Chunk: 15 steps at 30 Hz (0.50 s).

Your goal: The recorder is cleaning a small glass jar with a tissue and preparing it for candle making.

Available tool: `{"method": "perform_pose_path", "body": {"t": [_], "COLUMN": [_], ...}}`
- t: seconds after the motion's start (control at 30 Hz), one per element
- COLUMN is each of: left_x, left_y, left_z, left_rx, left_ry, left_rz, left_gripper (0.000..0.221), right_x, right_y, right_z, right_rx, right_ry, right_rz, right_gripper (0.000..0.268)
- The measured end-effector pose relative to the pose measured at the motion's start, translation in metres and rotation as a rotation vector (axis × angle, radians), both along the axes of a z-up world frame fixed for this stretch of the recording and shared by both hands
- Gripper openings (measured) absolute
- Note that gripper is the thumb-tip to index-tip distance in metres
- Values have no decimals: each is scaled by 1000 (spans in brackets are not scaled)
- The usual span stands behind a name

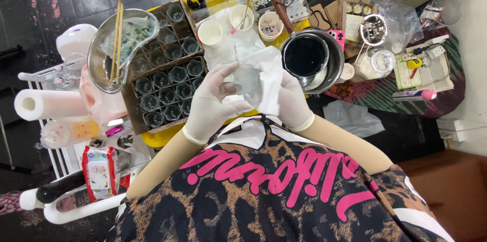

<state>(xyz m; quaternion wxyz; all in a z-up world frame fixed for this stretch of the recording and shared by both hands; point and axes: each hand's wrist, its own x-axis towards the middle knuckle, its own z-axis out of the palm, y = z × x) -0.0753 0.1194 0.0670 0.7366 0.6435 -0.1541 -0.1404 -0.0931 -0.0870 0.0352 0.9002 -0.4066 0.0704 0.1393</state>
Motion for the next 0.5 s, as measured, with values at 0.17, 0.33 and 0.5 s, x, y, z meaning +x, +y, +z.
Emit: {"method": "perform_pose_path", "body": {"t": [0.17, 0.33, 0.5], "left_x": [-3, -4, -5], "left_y": [7, 18, 21], "left_z": [-2, 14, 27], "left_rx": [74, 312, 477], "left_ry": [-53, -232, -457], "left_rz": [37, 108, 165], "left_gripper": [66, 56, 57], "right_x": [-4, 10, -2], "right_y": [3, 9, 38], "right_z": [-11, -20, 21], "right_rx": [-129, -1584, -723], "right_ry": [-173, -983, -756], "right_rz": [40, 1, 49], "right_gripper": [30, 27, 59]}}
